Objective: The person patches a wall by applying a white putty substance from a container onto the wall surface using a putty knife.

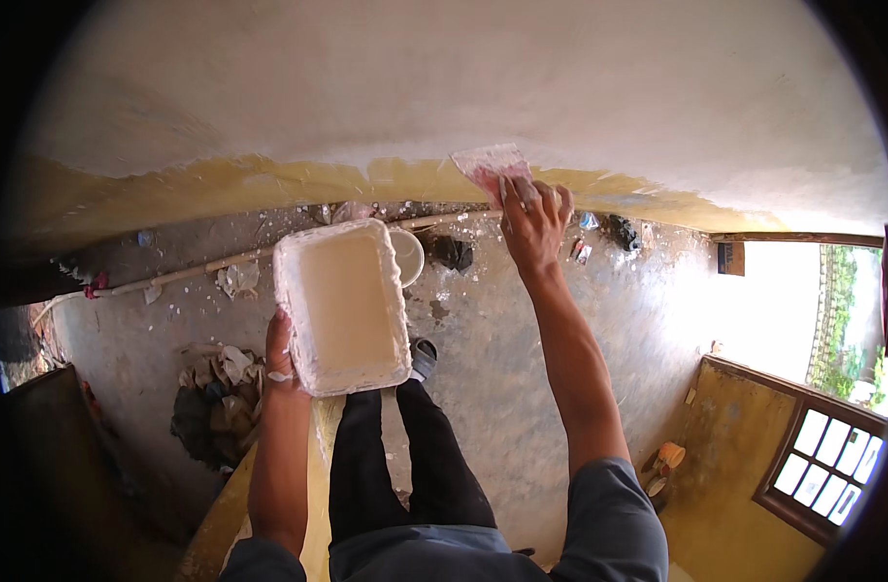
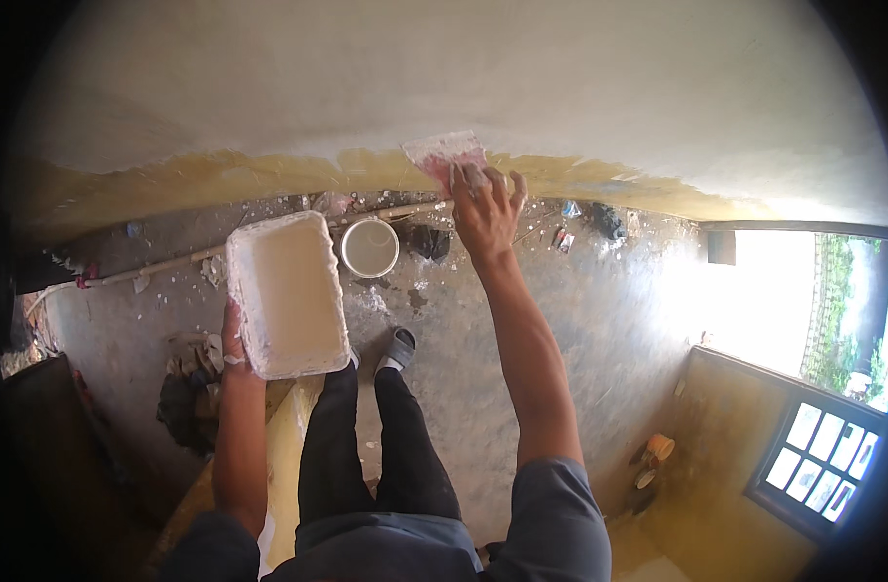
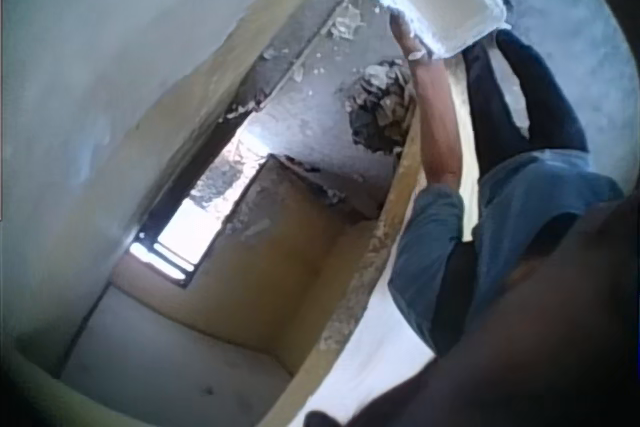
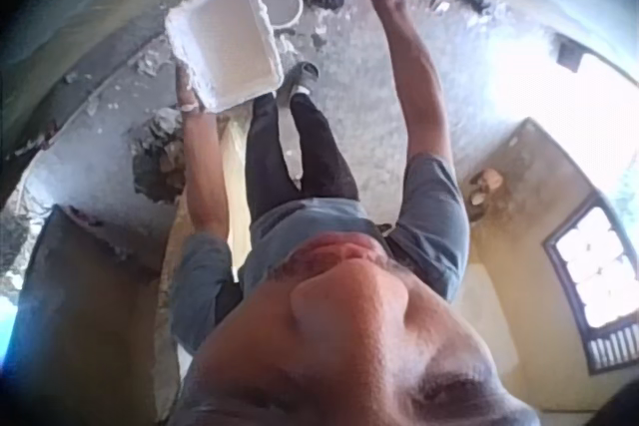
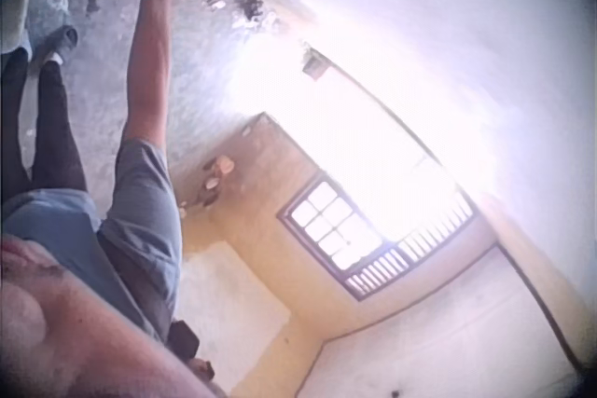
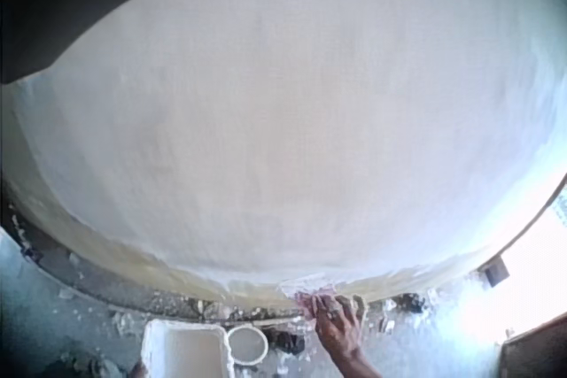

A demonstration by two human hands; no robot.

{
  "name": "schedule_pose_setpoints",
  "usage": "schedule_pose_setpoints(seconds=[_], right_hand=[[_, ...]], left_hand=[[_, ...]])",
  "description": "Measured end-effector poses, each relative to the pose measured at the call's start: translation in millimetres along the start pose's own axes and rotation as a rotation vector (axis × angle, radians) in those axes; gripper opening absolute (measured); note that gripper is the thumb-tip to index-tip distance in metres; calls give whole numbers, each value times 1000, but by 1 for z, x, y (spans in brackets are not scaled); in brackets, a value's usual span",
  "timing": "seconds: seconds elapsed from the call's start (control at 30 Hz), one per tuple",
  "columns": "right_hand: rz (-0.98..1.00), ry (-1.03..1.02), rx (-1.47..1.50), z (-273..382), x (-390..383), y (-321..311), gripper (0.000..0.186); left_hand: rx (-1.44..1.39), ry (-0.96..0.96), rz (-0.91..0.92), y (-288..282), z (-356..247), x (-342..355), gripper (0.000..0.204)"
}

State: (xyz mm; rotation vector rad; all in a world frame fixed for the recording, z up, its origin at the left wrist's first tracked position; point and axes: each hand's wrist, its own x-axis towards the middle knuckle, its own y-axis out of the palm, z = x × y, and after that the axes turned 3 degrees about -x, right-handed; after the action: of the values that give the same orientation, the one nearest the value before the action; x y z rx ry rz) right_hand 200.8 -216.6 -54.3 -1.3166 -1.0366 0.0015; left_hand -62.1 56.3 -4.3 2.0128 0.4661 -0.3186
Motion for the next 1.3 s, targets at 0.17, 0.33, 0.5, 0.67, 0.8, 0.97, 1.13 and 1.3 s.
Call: schedule_pose_setpoints(seconds=[0.17, 0.33, 0.5, 0.67, 0.8, 0.97, 1.13, 1.3], right_hand=[[63, -18, -93, 8, 45, 30, 39], [-185, -110, -95, -17, 130, -42, 18], [-25, -190, 53, -2, 90, -51, 33], [263, -180, 84, 18, -8, 51, 39], [196, -197, 12, -2, -33, 105, 33], [68, -237, -66, -17, -12, 108, 33], [46, -274, -90, -20, 11, 83, 32], [35, -306, -95, -32, 46, 46, 31]], left_hand=[[-141, -41, -6, -38, 4, -24, 77], [-162, -40, -79, -65, 6, -48, 75], [-171, -12, -137, -48, 9, -53, 74], [-102, 29, -185, -51, 12, -58, 73], [-172, 19, -118, -62, 10, -58, 73], [-183, 13, -170, -68, 14, -66, 73], [-133, 29, -172, -66, 16, -67, 72], [-197, -3, -184, -55, 17, -65, 70]])
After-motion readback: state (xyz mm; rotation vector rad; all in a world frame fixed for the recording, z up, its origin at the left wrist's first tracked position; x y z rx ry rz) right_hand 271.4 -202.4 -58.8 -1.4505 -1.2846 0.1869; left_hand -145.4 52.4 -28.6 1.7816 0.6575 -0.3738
